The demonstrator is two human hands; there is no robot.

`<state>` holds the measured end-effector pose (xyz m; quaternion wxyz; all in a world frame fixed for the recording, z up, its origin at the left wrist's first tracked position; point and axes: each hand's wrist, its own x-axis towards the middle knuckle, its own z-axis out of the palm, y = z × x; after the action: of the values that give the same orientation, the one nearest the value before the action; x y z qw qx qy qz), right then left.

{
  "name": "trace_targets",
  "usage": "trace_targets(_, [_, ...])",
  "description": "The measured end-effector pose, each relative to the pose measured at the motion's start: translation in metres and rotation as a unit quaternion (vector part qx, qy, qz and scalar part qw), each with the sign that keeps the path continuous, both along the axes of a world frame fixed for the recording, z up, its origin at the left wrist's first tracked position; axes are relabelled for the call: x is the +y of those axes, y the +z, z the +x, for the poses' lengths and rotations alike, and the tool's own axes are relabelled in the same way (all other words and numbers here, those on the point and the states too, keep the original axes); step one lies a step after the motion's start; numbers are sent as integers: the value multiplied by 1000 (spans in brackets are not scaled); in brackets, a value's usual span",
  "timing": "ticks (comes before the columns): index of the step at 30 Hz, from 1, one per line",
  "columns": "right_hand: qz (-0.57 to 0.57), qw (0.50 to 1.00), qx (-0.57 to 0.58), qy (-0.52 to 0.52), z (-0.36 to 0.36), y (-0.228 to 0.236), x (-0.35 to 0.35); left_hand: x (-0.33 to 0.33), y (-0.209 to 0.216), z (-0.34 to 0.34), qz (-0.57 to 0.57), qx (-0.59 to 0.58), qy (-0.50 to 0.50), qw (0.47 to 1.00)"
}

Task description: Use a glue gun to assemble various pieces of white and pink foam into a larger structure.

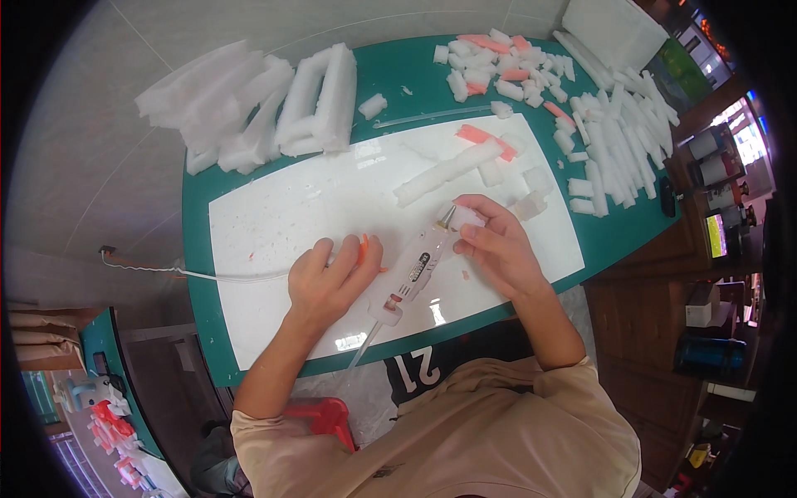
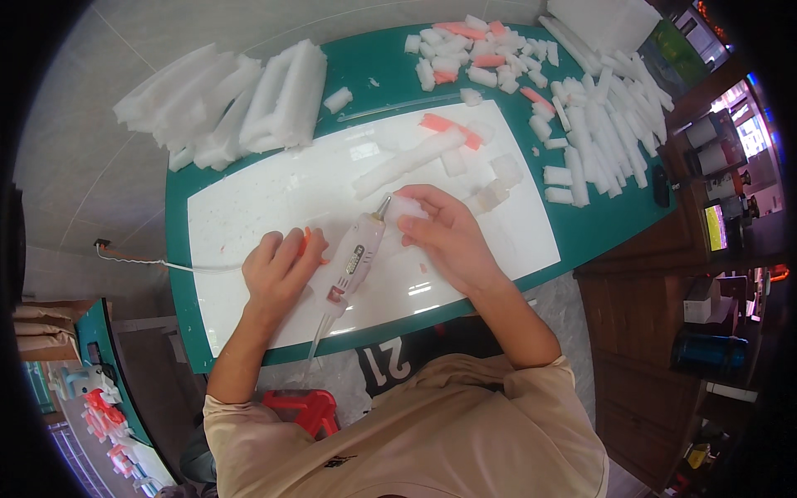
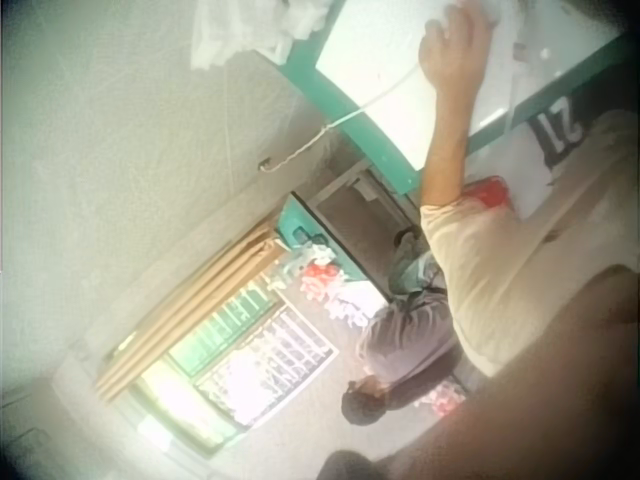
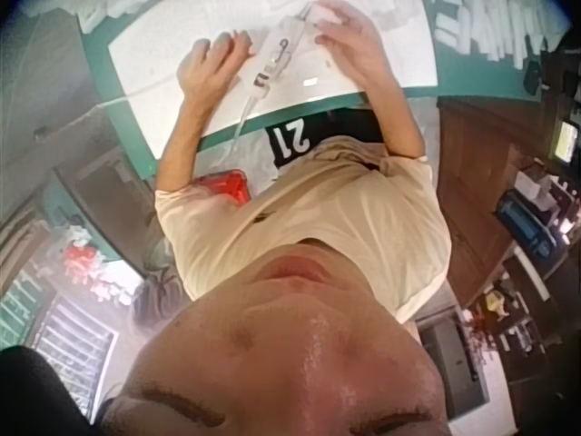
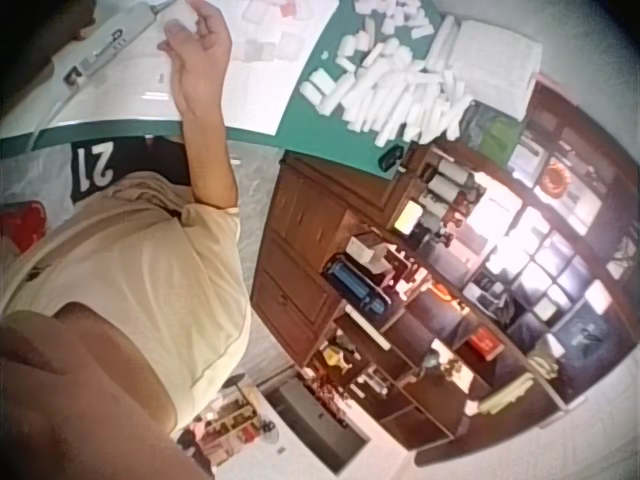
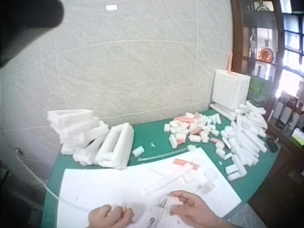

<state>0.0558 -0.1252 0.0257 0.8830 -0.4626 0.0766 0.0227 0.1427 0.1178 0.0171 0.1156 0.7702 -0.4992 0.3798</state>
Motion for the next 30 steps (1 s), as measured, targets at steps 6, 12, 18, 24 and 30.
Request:
trace_targets(6, [-1, 1000, 0, -1, 1, -1, -1, -1, -1, 0, -6, -2, 2, 1000])
trace_targets(12, [4, 1000, 9, -8, 2, 0, 0, -2, -1, -1, -4, 7, 3, 1000])
trace_targets(18, [9, 1000, 7, -7, 3, -1, 1, -1, -1, -2, -7, 10, 6, 1000])
trace_targets(24, [8, 1000, 10, -14, 3, -1, 1, -2, 1, -2, -5, 2, 10, 1000])
trace_targets(30, [-19, 999, 12, -34, 0, 1, 2, -1, 3, -4, -6, 8, 15, 1000])
